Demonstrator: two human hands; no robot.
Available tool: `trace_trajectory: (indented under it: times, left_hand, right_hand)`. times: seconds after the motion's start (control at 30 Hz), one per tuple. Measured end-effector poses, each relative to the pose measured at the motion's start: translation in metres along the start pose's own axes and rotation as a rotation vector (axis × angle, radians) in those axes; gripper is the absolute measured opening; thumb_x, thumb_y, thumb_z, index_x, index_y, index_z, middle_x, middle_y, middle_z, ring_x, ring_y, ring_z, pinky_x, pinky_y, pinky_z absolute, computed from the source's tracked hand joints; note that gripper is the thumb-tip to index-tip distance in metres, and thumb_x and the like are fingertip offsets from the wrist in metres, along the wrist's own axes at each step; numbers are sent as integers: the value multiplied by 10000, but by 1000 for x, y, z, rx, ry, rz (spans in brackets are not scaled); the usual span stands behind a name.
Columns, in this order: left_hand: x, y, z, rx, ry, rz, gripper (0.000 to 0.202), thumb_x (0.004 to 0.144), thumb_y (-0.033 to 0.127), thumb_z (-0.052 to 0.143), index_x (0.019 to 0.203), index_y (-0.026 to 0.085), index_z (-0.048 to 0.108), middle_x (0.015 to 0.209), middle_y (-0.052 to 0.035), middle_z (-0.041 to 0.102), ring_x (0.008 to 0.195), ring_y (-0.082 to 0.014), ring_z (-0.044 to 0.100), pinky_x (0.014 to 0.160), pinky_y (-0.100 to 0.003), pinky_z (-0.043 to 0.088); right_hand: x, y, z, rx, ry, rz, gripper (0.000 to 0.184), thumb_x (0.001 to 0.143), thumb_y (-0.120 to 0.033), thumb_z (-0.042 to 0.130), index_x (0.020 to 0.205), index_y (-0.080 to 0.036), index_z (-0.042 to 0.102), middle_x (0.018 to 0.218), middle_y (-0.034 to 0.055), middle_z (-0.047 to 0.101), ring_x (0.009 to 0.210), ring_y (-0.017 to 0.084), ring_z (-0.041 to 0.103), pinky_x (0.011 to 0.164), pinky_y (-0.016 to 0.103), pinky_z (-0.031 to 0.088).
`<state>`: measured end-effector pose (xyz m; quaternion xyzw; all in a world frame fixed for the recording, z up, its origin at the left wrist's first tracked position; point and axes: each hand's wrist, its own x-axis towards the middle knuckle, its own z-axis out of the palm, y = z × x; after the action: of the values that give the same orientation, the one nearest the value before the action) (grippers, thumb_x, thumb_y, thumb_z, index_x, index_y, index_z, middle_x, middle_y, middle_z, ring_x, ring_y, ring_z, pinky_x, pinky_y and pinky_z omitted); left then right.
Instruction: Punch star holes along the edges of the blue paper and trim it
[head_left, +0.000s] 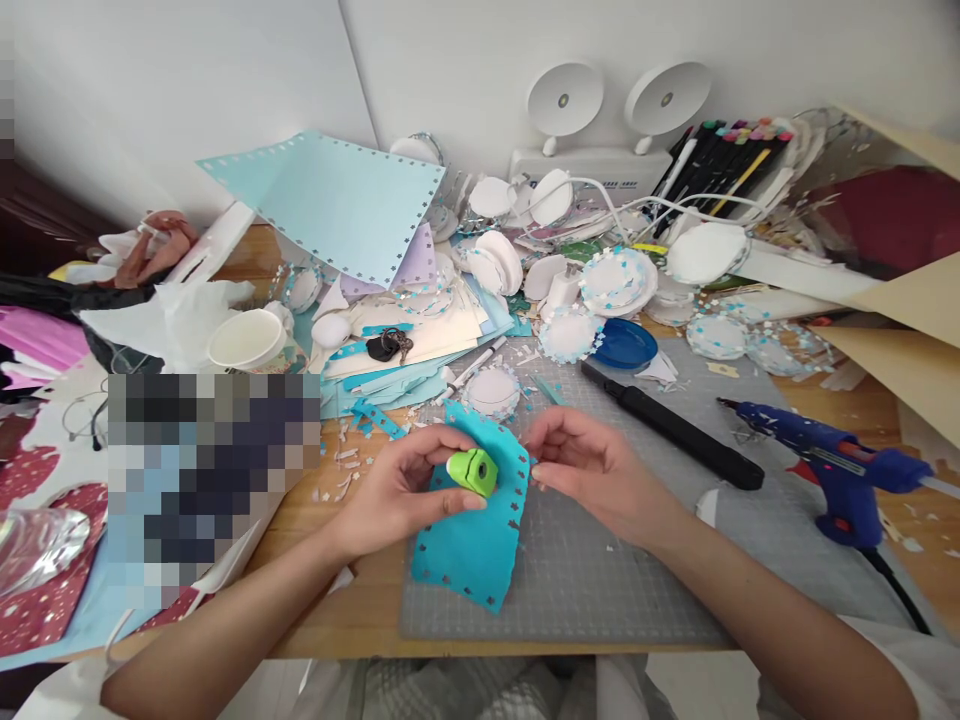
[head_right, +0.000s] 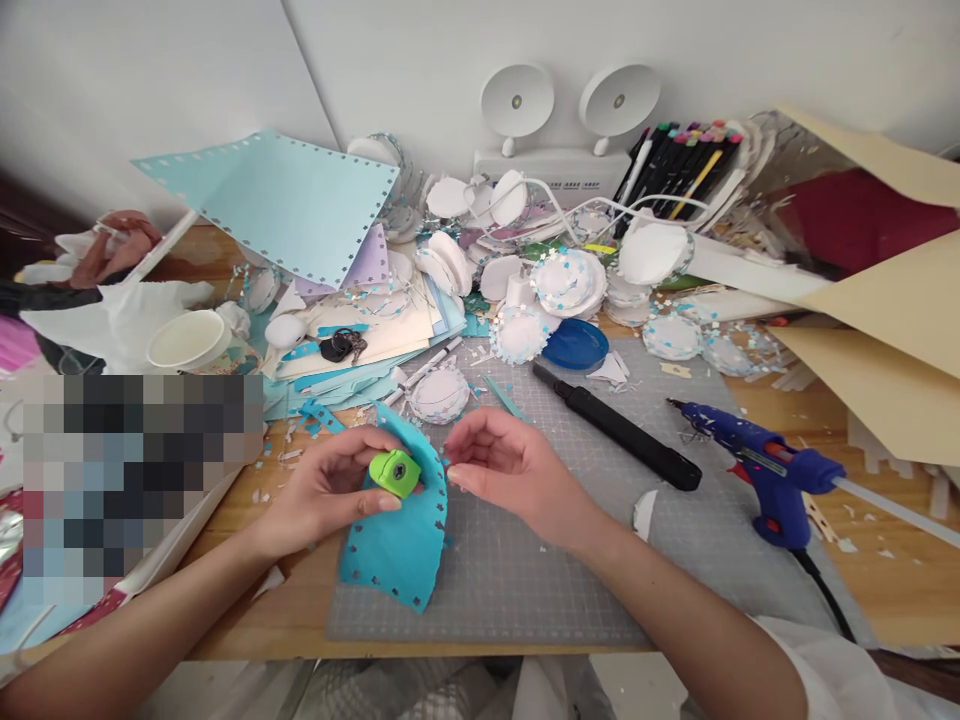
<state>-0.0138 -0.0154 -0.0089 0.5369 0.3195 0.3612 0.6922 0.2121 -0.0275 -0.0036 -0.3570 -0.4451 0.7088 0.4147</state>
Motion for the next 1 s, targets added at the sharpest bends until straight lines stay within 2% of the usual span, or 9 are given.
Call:
trace_trajectory:
  times: [0.17,0.37,0.6,0.7,0.8,0.87,1.0]
  left_hand:
    - [1,2,-1,-12,11,-23,322,694,132,785,965,148,612,852,-22,640,796,-116,583,702,-203,475]
    - [1,5,1,-20,10,-31,306,693,146,788,942,154,611,814,-9,645,753,-107,582,669,-192,471]
    - [1,5,-2,13,79,-55,332,689,181,794,957,155,600,844,-16,645,783,-134,604,724,-240,500]
    - [1,5,-3,29,95,-59,332,682,198,800,947,154,605,836,-21,643,769,-144,608,712,-249,505]
    - [1,5,-1,58,95,-48,317,676,193,804,933,149,622,822,-18,629,774,-137,594,690,-221,489]
    - [1,5,0,64,88,-47,321,676,184,804,940,151,625,826,-13,628,783,-130,587,690,-209,481]
    - [1,6,2,59,88,-62,320,675,190,805,937,149,624,818,-16,634,772,-134,588,679,-212,480]
  right_hand:
    - [0,-2,0,-61,-22,-36,147,807,-175,673,924,-214,594,911,6,577,853,111,566,763,236,469]
    - [0,-3,1,-166,-10,-42,123,817,-164,635,894,-222,558,867,-7,556,786,104,556,709,230,470]
    - [-1,-4,-2,-568,201,-248,166,813,-90,566,893,-235,555,855,1,563,790,129,564,743,257,489]
    - [1,-7,-4,-600,266,-275,147,824,-114,560,908,-235,568,862,14,570,783,141,570,727,269,501]
    - [1,-9,-3,-565,159,-245,128,855,-170,551,959,-236,586,916,40,595,829,164,586,740,294,508]
    - [0,-10,-2,-582,73,-245,100,866,-182,542,932,-235,595,905,41,600,839,173,584,739,301,500]
    - [-1,-9,0,-694,76,-275,92,866,-167,532,823,-230,583,794,19,577,759,164,558,663,287,462]
